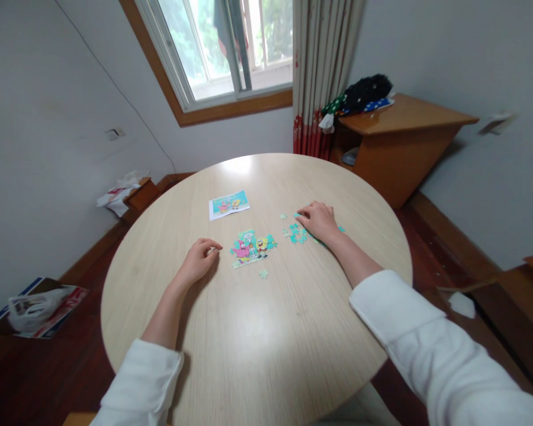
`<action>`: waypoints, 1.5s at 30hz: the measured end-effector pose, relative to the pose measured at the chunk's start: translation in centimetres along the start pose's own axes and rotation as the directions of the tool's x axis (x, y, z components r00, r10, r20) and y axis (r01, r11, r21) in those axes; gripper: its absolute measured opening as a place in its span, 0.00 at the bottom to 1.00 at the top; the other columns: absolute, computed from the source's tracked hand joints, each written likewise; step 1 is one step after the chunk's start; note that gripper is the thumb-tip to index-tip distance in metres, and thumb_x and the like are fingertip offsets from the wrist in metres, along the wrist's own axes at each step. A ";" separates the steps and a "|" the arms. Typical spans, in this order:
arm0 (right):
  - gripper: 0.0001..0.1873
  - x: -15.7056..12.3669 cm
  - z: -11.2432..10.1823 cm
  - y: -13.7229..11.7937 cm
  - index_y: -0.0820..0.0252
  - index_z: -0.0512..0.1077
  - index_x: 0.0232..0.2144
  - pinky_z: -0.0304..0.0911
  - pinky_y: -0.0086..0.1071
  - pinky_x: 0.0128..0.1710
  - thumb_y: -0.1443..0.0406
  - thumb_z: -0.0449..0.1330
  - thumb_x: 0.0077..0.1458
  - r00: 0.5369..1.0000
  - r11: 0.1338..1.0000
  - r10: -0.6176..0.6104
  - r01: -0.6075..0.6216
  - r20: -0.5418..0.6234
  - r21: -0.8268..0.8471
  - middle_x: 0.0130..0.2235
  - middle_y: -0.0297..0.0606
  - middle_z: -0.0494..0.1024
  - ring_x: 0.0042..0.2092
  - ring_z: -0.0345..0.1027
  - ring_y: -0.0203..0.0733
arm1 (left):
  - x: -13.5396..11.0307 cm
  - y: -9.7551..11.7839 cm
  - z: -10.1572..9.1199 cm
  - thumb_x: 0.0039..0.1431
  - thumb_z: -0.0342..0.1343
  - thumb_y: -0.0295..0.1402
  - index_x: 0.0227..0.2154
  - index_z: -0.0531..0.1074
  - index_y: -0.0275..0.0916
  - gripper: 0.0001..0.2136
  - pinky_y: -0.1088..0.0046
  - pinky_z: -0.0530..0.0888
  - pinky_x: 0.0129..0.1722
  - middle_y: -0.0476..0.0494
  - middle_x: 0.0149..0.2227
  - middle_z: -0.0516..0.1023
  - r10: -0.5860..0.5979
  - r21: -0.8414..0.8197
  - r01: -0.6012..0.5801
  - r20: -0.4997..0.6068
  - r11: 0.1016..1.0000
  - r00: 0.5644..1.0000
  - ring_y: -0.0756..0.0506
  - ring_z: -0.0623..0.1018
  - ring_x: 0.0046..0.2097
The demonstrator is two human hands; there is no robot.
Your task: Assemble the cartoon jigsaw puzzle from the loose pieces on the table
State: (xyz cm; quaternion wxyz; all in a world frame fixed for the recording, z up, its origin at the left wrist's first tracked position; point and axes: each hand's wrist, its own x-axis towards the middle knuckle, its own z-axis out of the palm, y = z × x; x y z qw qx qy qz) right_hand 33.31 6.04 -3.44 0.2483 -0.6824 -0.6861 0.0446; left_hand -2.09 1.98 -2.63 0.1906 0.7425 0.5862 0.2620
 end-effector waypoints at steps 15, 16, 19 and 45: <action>0.08 0.9 0.6 0.4 0.56 0.79 0.33 0.54 0.40 0.42 0.60 0.64 0.50 0.998 0.998 0.058 -0.058 -0.022 -0.013 0.38 0.42 0.78 0.43 0.67 0.49 | 0.1 -0.6 0.3 0.56 0.51 0.26 0.33 0.79 0.39 0.10 0.60 0.70 0.53 0.42 0.40 0.74 0.017 -0.012 -0.017 -0.018 1.000 1.000 0.43 0.75 0.45; 0.08 0.9 0.6 0.5 0.57 0.79 0.33 0.54 0.40 0.42 0.60 0.64 0.50 0.998 0.998 0.059 -0.059 -0.021 -0.011 0.38 0.42 0.78 0.43 0.67 0.49 | 0.1 -0.6 0.3 0.56 0.51 0.26 0.33 0.79 0.39 0.10 0.60 0.70 0.53 0.42 0.40 0.74 0.017 -0.010 -0.017 -0.018 1.000 1.000 0.43 0.75 0.45; 0.08 0.9 0.6 0.3 0.58 0.78 0.32 0.55 0.40 0.42 0.61 0.65 0.49 0.998 0.998 0.066 -0.066 -0.024 0.009 0.38 0.42 0.78 0.43 0.68 0.50 | 0.1 -0.6 0.3 0.57 0.51 0.27 0.34 0.79 0.39 0.10 0.60 0.70 0.53 0.42 0.39 0.74 0.018 -0.004 -0.018 -0.023 1.000 1.000 0.42 0.75 0.45; 0.07 0.2 0.2 -0.1 0.60 0.77 0.33 0.65 0.33 0.37 0.69 0.61 0.49 0.999 0.974 0.009 0.002 -0.049 0.226 0.32 0.39 0.81 0.34 0.73 0.42 | 0.1 -0.6 0.3 0.56 0.51 0.27 0.32 0.79 0.40 0.10 0.60 0.71 0.52 0.42 0.39 0.74 0.019 -0.003 -0.019 -0.027 1.000 0.999 0.42 0.75 0.45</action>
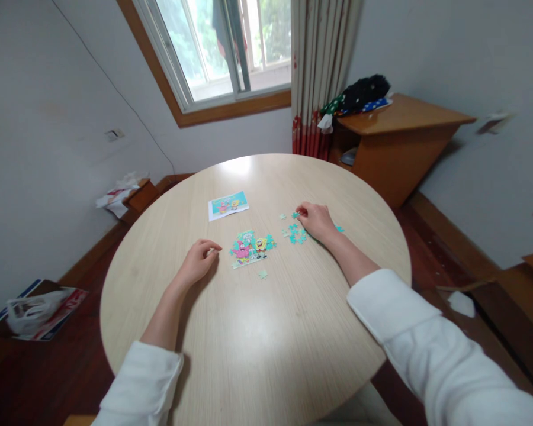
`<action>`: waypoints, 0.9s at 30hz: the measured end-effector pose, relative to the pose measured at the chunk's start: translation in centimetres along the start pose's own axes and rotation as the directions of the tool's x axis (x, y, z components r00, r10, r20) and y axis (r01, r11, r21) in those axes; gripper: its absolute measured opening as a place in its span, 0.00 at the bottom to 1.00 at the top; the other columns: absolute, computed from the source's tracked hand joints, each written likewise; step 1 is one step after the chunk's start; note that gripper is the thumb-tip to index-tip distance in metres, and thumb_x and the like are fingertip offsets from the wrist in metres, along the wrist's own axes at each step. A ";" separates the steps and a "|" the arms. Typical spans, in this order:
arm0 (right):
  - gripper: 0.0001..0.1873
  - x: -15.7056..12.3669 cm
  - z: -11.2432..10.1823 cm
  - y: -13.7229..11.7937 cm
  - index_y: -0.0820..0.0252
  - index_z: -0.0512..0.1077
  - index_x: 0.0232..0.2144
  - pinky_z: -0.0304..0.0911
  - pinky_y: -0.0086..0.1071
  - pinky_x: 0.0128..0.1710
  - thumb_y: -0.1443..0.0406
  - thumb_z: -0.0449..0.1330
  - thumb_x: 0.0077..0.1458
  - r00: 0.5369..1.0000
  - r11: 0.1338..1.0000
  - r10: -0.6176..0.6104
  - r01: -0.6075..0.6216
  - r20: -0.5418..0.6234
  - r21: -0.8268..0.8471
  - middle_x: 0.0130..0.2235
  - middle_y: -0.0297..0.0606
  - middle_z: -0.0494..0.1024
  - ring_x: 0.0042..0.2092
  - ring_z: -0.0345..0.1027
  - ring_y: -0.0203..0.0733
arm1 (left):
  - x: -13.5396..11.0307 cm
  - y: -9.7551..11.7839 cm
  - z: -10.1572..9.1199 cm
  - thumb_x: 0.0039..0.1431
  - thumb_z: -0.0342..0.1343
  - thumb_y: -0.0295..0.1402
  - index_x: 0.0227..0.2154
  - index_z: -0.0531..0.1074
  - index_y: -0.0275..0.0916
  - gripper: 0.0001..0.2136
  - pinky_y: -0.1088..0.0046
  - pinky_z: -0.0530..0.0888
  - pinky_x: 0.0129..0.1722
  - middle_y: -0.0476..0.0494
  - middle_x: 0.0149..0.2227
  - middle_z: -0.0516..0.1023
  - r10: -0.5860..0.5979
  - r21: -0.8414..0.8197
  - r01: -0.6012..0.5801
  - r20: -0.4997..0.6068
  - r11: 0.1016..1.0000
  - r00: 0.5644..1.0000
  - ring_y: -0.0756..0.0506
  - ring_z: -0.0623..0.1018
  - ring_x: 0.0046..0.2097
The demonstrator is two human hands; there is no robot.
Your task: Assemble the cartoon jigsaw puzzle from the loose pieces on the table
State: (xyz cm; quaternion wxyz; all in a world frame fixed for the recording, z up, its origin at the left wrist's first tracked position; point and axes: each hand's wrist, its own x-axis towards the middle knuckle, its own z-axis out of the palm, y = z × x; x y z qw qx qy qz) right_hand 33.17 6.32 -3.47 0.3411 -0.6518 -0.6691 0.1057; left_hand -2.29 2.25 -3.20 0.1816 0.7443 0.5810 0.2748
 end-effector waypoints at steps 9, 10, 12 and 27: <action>0.09 -0.1 0.1 -0.1 0.61 0.78 0.34 0.66 0.35 0.39 0.69 0.59 0.51 0.999 0.999 -0.034 0.033 -0.014 -0.012 0.33 0.41 0.82 0.35 0.73 0.43 | 0.0 0.0 -0.2 0.56 0.51 0.28 0.34 0.78 0.40 0.10 0.60 0.70 0.54 0.42 0.40 0.74 -0.007 -0.007 0.007 0.026 1.000 1.000 0.43 0.75 0.44; 0.09 -0.1 0.1 -0.1 0.61 0.78 0.34 0.66 0.35 0.39 0.69 0.59 0.51 0.999 0.999 -0.036 0.036 -0.015 -0.008 0.33 0.41 0.82 0.35 0.74 0.43 | 0.0 0.0 -0.2 0.56 0.51 0.28 0.34 0.78 0.39 0.10 0.59 0.70 0.54 0.42 0.40 0.74 -0.006 -0.006 0.006 0.025 1.000 1.000 0.43 0.75 0.44; 0.09 -0.2 0.1 -0.2 0.60 0.78 0.34 0.66 0.36 0.39 0.69 0.59 0.52 0.999 0.999 -0.039 0.040 -0.027 0.003 0.33 0.41 0.82 0.35 0.74 0.43 | 0.0 0.0 -0.1 0.56 0.51 0.28 0.34 0.78 0.40 0.10 0.60 0.70 0.54 0.42 0.40 0.74 -0.004 -0.004 0.005 0.022 1.000 1.000 0.42 0.75 0.44; 0.11 -0.7 0.7 -2.6 0.59 0.80 0.36 0.60 0.40 0.47 0.71 0.58 0.54 0.968 0.978 -0.211 0.209 -0.138 -0.027 0.39 0.44 0.83 0.43 0.73 0.49 | 0.0 -0.1 0.0 0.56 0.51 0.27 0.34 0.79 0.38 0.10 0.60 0.70 0.53 0.41 0.39 0.73 -0.004 0.008 0.004 0.009 1.000 1.000 0.42 0.75 0.44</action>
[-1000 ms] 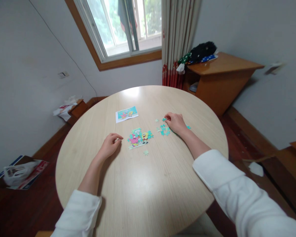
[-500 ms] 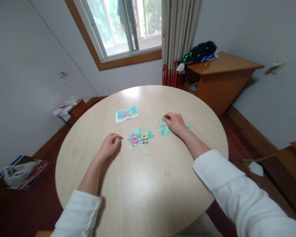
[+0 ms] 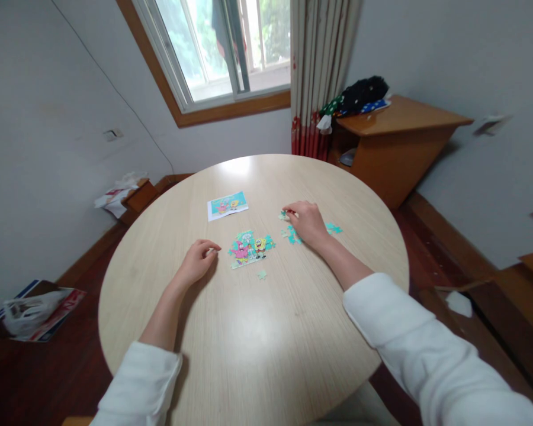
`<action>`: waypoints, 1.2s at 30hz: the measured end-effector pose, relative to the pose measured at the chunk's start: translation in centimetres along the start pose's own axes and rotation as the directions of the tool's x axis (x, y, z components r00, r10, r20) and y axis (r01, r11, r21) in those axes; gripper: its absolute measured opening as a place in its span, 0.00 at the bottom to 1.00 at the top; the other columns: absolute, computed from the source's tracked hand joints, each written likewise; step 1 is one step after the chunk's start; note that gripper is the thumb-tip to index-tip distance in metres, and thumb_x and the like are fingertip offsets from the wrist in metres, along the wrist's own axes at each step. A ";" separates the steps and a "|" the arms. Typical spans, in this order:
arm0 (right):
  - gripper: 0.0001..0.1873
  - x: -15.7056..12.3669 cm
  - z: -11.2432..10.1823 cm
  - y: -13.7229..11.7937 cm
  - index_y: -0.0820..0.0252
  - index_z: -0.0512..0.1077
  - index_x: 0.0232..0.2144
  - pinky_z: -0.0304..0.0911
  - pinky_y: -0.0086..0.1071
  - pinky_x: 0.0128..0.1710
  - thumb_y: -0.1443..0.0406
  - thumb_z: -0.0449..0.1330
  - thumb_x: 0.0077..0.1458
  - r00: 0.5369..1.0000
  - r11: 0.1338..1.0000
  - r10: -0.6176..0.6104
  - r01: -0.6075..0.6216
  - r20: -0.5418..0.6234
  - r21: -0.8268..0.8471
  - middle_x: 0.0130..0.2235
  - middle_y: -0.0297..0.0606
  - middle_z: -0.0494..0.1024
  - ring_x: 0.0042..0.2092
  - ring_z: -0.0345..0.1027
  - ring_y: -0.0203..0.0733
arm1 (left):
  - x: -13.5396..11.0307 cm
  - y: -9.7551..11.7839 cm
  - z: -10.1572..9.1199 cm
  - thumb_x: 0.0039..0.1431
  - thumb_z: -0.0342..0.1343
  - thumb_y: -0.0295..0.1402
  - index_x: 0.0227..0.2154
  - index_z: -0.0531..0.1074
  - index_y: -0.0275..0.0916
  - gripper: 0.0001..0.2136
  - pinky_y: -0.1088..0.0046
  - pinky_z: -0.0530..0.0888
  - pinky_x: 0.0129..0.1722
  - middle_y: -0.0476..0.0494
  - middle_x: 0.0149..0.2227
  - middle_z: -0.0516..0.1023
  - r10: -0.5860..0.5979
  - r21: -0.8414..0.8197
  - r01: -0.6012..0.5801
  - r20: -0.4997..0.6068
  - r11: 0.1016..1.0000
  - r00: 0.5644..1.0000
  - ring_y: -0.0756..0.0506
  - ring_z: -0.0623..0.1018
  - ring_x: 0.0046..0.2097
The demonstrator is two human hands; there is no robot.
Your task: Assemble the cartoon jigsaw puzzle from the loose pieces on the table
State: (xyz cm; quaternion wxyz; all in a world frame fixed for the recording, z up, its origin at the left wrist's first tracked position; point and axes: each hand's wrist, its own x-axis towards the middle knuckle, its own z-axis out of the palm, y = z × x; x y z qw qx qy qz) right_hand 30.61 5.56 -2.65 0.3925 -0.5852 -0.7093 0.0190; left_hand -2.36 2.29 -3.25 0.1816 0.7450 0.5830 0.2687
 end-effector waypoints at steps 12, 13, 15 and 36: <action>0.12 -1.0 0.9 -3.4 0.58 0.76 0.37 0.60 0.42 0.45 0.71 0.54 0.55 0.989 0.982 -0.144 0.146 -0.022 0.123 0.39 0.43 0.80 0.42 0.70 0.48 | 0.1 0.0 0.0 0.56 0.51 0.28 0.33 0.79 0.40 0.11 0.59 0.71 0.52 0.42 0.39 0.74 0.005 0.003 -0.005 -0.001 1.000 1.000 0.43 0.75 0.43; 0.11 -1.1 1.1 -3.7 0.58 0.76 0.36 0.60 0.41 0.45 0.72 0.54 0.55 0.988 0.979 -0.151 0.152 -0.014 0.133 0.38 0.43 0.80 0.42 0.70 0.48 | 0.1 0.0 0.0 0.56 0.51 0.28 0.33 0.79 0.40 0.11 0.59 0.71 0.52 0.42 0.39 0.74 0.006 0.001 -0.006 0.000 1.000 1.000 0.43 0.75 0.43; 0.11 -1.3 1.5 -4.1 0.58 0.75 0.33 0.60 0.41 0.45 0.73 0.54 0.54 0.985 0.975 -0.171 0.167 0.018 0.145 0.38 0.43 0.80 0.42 0.70 0.47 | 0.1 0.0 0.0 0.56 0.51 0.28 0.33 0.79 0.40 0.11 0.59 0.71 0.52 0.42 0.39 0.74 0.007 -0.001 -0.007 -0.003 1.000 1.000 0.43 0.75 0.43; 0.09 -1.8 3.5 -5.6 0.59 0.78 0.33 0.63 0.39 0.45 0.73 0.58 0.55 0.963 0.958 -0.234 0.204 0.136 0.201 0.37 0.41 0.82 0.41 0.73 0.44 | 0.1 0.3 -0.1 0.56 0.51 0.27 0.33 0.79 0.40 0.11 0.61 0.70 0.52 0.42 0.38 0.74 0.002 0.002 -0.002 0.006 1.000 1.000 0.43 0.75 0.43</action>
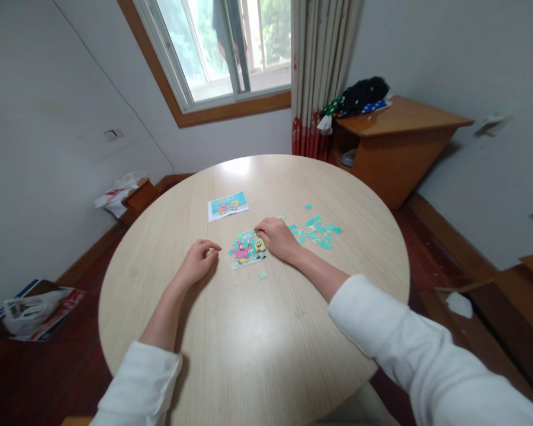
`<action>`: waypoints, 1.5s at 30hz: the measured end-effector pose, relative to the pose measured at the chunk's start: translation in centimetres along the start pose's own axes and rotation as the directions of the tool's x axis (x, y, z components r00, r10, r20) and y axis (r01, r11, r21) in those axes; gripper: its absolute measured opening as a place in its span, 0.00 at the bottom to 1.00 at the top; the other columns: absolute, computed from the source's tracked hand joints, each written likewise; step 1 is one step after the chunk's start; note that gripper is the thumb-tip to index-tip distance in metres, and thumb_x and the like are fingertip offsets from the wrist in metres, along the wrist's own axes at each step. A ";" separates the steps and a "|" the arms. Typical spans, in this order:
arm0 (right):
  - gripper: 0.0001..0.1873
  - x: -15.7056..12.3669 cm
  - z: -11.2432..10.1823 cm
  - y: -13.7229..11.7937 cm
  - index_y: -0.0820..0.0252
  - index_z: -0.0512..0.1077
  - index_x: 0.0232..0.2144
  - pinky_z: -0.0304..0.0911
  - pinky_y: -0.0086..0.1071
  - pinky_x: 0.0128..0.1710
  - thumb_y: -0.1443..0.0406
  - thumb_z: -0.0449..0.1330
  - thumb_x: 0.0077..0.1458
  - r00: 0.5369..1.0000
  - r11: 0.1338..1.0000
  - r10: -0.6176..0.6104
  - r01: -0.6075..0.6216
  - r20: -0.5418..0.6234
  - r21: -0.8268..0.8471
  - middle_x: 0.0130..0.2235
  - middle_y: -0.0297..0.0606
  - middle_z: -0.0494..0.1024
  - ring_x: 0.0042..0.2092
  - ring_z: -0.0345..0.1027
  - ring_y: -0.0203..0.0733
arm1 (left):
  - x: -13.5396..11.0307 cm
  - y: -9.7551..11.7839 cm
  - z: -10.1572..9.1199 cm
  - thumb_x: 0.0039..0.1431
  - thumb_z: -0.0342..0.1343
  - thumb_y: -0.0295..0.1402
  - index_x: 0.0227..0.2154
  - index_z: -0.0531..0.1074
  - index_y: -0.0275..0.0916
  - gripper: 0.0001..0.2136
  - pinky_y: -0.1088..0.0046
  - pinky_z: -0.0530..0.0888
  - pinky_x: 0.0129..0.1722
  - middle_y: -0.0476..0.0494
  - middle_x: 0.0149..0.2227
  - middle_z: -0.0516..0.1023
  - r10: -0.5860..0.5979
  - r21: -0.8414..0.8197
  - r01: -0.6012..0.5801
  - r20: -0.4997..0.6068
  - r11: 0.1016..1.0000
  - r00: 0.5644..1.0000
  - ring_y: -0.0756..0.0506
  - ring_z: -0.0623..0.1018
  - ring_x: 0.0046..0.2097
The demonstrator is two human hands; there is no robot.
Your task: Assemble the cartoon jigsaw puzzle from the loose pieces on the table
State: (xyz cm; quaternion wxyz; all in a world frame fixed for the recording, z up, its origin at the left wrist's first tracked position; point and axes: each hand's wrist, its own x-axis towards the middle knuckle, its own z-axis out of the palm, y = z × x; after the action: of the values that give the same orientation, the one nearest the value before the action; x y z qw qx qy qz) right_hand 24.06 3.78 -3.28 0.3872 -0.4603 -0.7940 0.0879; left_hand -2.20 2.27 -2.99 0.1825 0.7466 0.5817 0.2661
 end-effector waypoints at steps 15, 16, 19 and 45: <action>0.09 0.1 -0.1 -0.5 0.59 0.80 0.33 0.66 0.35 0.43 0.75 0.61 0.53 0.994 0.994 0.106 -0.106 0.016 0.034 0.36 0.40 0.83 0.39 0.76 0.43 | 0.0 0.0 0.0 0.56 0.51 0.27 0.33 0.79 0.39 0.10 0.61 0.71 0.52 0.42 0.39 0.74 -0.002 0.001 0.002 0.003 1.000 1.000 0.43 0.75 0.43; 0.09 0.1 -0.1 -0.6 0.59 0.80 0.32 0.66 0.35 0.43 0.75 0.61 0.53 0.994 0.993 0.111 -0.111 0.017 0.037 0.36 0.40 0.83 0.39 0.76 0.42 | 0.0 0.0 0.0 0.56 0.51 0.27 0.34 0.79 0.39 0.10 0.61 0.71 0.52 0.42 0.39 0.74 0.000 0.003 0.000 0.002 1.000 1.000 0.43 0.75 0.43; 0.10 0.1 -0.2 -0.6 0.59 0.80 0.31 0.66 0.33 0.42 0.75 0.62 0.52 0.993 0.992 0.116 -0.116 0.016 0.051 0.35 0.39 0.83 0.38 0.76 0.41 | 0.1 -0.1 0.1 0.56 0.51 0.27 0.33 0.79 0.39 0.10 0.61 0.70 0.53 0.42 0.39 0.74 0.006 0.009 -0.006 -0.004 1.000 1.000 0.43 0.75 0.44; 0.08 0.2 0.5 -0.6 0.60 0.80 0.32 0.66 0.33 0.43 0.74 0.62 0.53 0.990 0.990 0.135 -0.136 0.031 0.042 0.36 0.40 0.83 0.38 0.76 0.41 | 0.0 -0.2 0.1 0.56 0.51 0.27 0.33 0.79 0.39 0.10 0.59 0.70 0.52 0.42 0.38 0.74 0.008 -0.003 -0.008 -0.013 1.000 1.000 0.42 0.75 0.43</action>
State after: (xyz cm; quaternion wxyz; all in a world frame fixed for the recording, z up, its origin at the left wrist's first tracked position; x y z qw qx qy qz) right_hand 23.25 3.75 -3.22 0.3789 -0.5034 -0.7642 0.1379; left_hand -2.29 2.37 -3.25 0.1788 0.7469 0.5796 0.2724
